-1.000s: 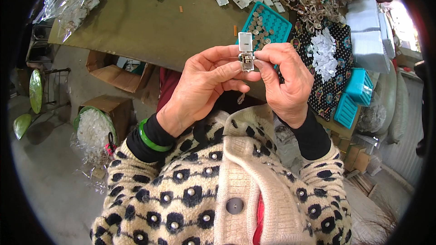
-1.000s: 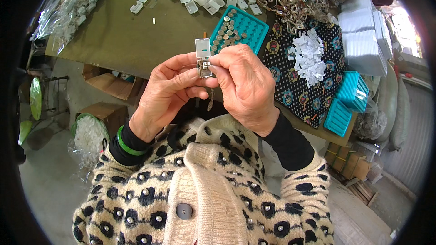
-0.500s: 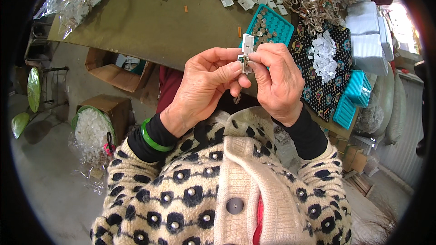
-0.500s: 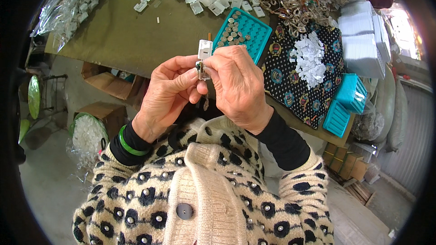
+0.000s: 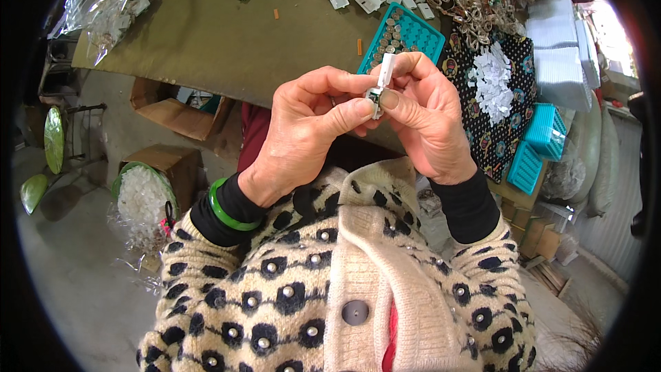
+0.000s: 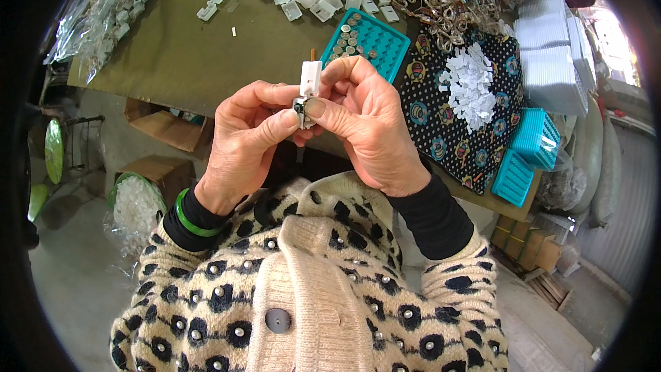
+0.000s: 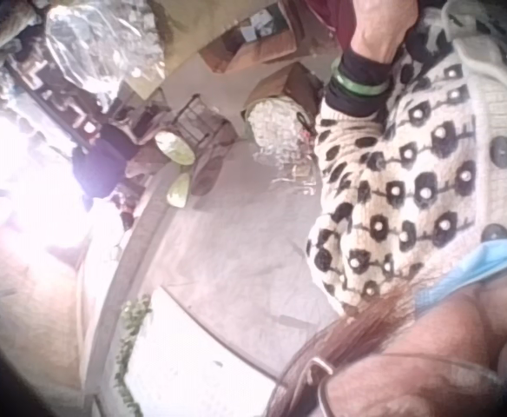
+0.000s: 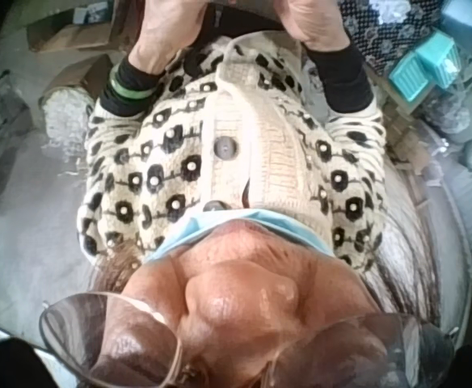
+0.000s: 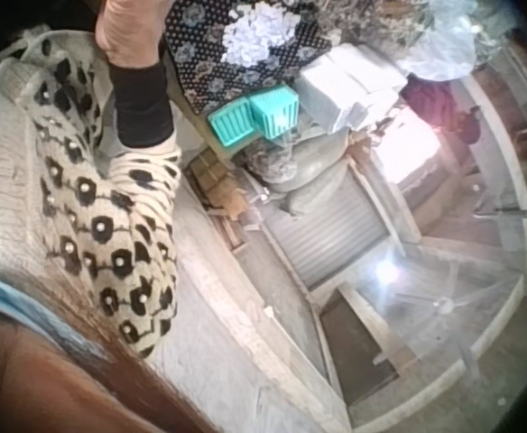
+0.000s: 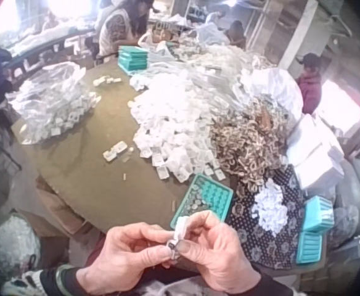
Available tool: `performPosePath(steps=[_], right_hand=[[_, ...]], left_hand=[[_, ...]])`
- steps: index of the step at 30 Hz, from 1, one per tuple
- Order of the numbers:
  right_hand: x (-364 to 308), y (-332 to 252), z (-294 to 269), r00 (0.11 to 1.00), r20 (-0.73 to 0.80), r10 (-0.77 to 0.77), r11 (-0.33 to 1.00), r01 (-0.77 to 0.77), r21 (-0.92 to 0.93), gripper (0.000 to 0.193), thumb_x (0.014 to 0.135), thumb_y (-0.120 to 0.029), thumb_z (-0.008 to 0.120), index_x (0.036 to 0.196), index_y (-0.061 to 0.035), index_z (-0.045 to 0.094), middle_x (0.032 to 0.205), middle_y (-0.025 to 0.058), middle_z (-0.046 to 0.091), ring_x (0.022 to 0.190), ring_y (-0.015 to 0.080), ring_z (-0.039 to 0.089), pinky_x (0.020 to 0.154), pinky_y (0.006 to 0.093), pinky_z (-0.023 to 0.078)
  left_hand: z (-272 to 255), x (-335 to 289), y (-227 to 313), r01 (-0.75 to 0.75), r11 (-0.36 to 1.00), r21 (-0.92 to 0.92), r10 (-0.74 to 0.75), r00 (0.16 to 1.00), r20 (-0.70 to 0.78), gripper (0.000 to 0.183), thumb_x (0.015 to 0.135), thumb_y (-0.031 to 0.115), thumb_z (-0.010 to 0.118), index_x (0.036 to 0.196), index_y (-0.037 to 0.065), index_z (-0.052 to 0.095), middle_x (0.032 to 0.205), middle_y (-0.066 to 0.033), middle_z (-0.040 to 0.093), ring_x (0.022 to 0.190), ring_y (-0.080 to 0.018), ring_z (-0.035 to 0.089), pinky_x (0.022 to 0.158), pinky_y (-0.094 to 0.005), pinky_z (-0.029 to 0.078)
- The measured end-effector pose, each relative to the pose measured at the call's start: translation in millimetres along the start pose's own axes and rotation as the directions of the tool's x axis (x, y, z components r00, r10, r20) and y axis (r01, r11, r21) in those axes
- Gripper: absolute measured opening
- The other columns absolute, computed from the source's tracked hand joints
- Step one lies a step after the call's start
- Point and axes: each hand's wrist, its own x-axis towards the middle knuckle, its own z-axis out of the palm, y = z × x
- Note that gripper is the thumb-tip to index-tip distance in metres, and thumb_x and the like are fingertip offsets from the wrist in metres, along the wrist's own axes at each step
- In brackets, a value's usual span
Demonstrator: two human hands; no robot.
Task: The person assembles small electronic components by hand, inserting metal pins and circular parts into white plastic housings. They repeatedly pick parts from a teal tray and the table, align and press them into the housings, and set the assembled units aside.
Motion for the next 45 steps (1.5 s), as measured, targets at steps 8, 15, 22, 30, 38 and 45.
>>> performPosePath(steps=[8, 15, 22, 30, 38, 45], right_hand=[[3.1, -4.3, -3.1, 0.99, -0.07, -0.125, 0.959, 0.102, -0.265, 0.038, 0.095, -0.004, 0.062, 0.13, 0.0031, 0.051, 0.105, 0.0075, 0.063, 0.083, 0.0098, 0.061, 0.072, 0.0232, 0.053], [2.4, 3.0, -12.6, 0.873, -0.085, -0.48, 0.703, 0.325, -0.633, 0.014, 0.092, -0.001, 0.065, 0.105, 0.002, 0.066, 0.094, 0.0081, 0.07, 0.082, 0.0113, 0.066, 0.074, 0.0245, 0.054], [-0.8, 11.9, -9.7, 0.777, -0.062, -0.627, 0.552, 0.386, -0.739, 0.014, 0.085, 0.008, 0.066, 0.096, -0.0002, 0.065, 0.086, 0.0091, 0.069, 0.073, 0.0143, 0.067, 0.065, 0.0271, 0.055], [-0.2, 10.5, -10.1, 0.67, 0.289, -0.684, 0.282, 0.608, -0.742, 0.026, 0.078, 0.012, 0.064, 0.101, -0.0009, 0.064, 0.098, 0.0134, 0.063, 0.086, 0.0258, 0.063, 0.074, 0.0325, 0.053], [-4.7, 29.0, -3.8, 0.59, 0.349, -0.728, 0.148, 0.632, -0.76, 0.026, 0.087, -0.005, 0.07, 0.111, 0.0023, 0.063, 0.098, 0.0114, 0.056, 0.083, 0.0235, 0.055, 0.068, 0.0315, 0.048], [0.2, 40.4, 0.2, 0.444, 0.43, -0.786, -0.082, 0.615, -0.784, 0.023, 0.088, -0.009, 0.068, 0.105, 0.0044, 0.062, 0.086, 0.0139, 0.055, 0.071, 0.0275, 0.056, 0.059, 0.0371, 0.047]], left_hand=[[3.9, 8.2, -5.6, 0.069, 0.994, -0.082, -0.068, 0.998, 0.016, 0.02, 0.091, 0.006, 0.068, 0.108, 0.0, 0.06, 0.093, -0.0113, 0.069, 0.08, -0.0177, 0.069, 0.063, -0.0256, 0.054], [3.6, 12.5, -3.3, 0.194, 0.958, -0.214, -0.193, 0.981, 0.025, 0.021, 0.093, 0.009, 0.066, 0.11, -0.001, 0.059, 0.095, -0.0153, 0.069, 0.08, -0.021, 0.071, 0.055, -0.0248, 0.053], [8.1, 13.3, -10.8, 0.184, 0.959, -0.217, -0.176, 0.983, 0.058, 0.021, 0.093, 0.006, 0.065, 0.111, -0.001, 0.059, 0.093, -0.0131, 0.069, 0.075, -0.0184, 0.069, 0.054, -0.0231, 0.052], [14.5, 5.7, -15.7, -0.01, 0.997, -0.08, 0.007, 0.999, -0.048, 0.019, 0.093, 0.003, 0.065, 0.109, -0.001, 0.06, 0.094, -0.0106, 0.068, 0.068, -0.0119, 0.063, 0.056, -0.0232, 0.053], [10.0, 1.0, -21.2, 0.175, 0.903, -0.392, -0.166, 0.984, 0.059, 0.013, 0.095, 0.012, 0.065, 0.105, 0.004, 0.061, 0.093, -0.0044, 0.066, 0.076, -0.0116, 0.063, 0.066, -0.0268, 0.056], [8.4, -7.9, -29.3, 0.241, 0.859, -0.453, -0.226, 0.97, 0.088, 0.016, 0.095, 0.022, 0.066, 0.097, 0.007, 0.059, 0.089, -0.002, 0.064, 0.078, -0.0102, 0.061, 0.072, -0.0259, 0.052]])
